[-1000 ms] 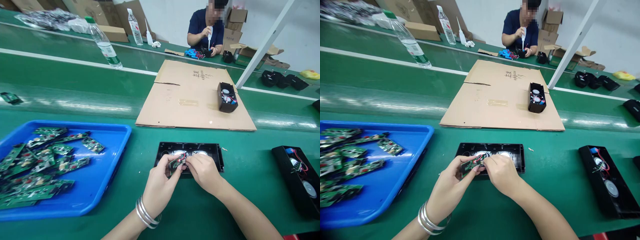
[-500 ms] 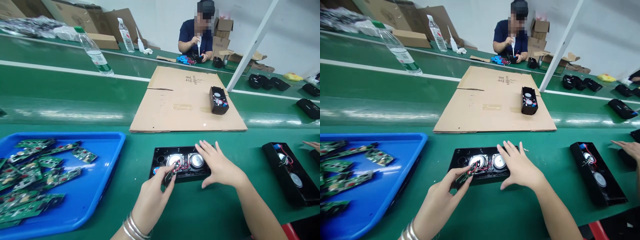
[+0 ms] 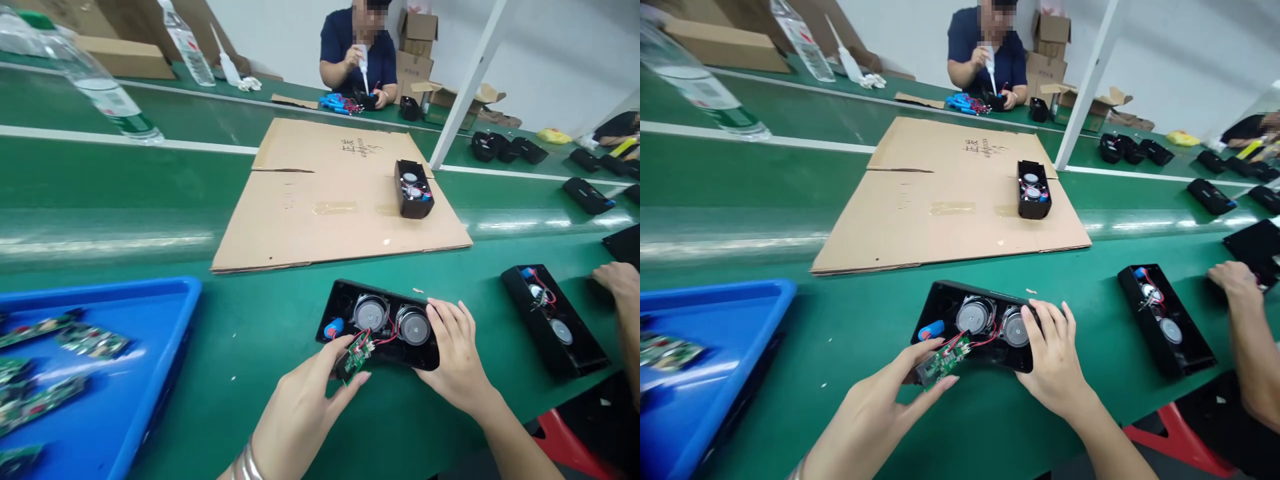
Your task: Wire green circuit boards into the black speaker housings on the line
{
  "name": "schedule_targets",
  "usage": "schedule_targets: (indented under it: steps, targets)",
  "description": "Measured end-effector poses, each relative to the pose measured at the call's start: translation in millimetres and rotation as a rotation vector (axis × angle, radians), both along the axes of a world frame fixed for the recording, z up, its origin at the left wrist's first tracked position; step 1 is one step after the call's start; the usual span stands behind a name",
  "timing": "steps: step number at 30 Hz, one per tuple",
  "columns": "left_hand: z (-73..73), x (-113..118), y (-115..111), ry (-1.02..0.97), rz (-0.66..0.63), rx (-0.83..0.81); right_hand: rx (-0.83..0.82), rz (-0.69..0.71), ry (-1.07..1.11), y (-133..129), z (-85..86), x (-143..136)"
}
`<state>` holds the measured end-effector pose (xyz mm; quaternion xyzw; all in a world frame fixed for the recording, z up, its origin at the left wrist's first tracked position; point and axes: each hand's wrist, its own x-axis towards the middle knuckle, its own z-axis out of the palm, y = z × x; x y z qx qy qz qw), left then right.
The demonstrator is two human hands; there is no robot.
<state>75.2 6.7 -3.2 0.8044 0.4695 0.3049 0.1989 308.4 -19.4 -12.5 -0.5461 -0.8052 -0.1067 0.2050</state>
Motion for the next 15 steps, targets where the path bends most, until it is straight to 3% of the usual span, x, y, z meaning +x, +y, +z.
schedule_targets:
  steps: [5, 7, 10, 15]
  targets:
    - [1.9, 14, 13, -0.010, -0.312, -0.058, 0.022, -0.354, 0.062, -30, -5.6, 36]
    - [3.1, 20, 25, -0.010, -0.366, -0.073, 0.008, -0.528, 0.115, -42, -10.4, 51]
    - [1.0, 33, 57, -0.033, -0.300, -0.132, 0.002, -0.789, 0.194, -55, -19.1, 70]
    - [-15.1, 74, 134, 0.018, -0.148, -0.136, -0.027, -1.110, 0.263, -59, -29.6, 83]
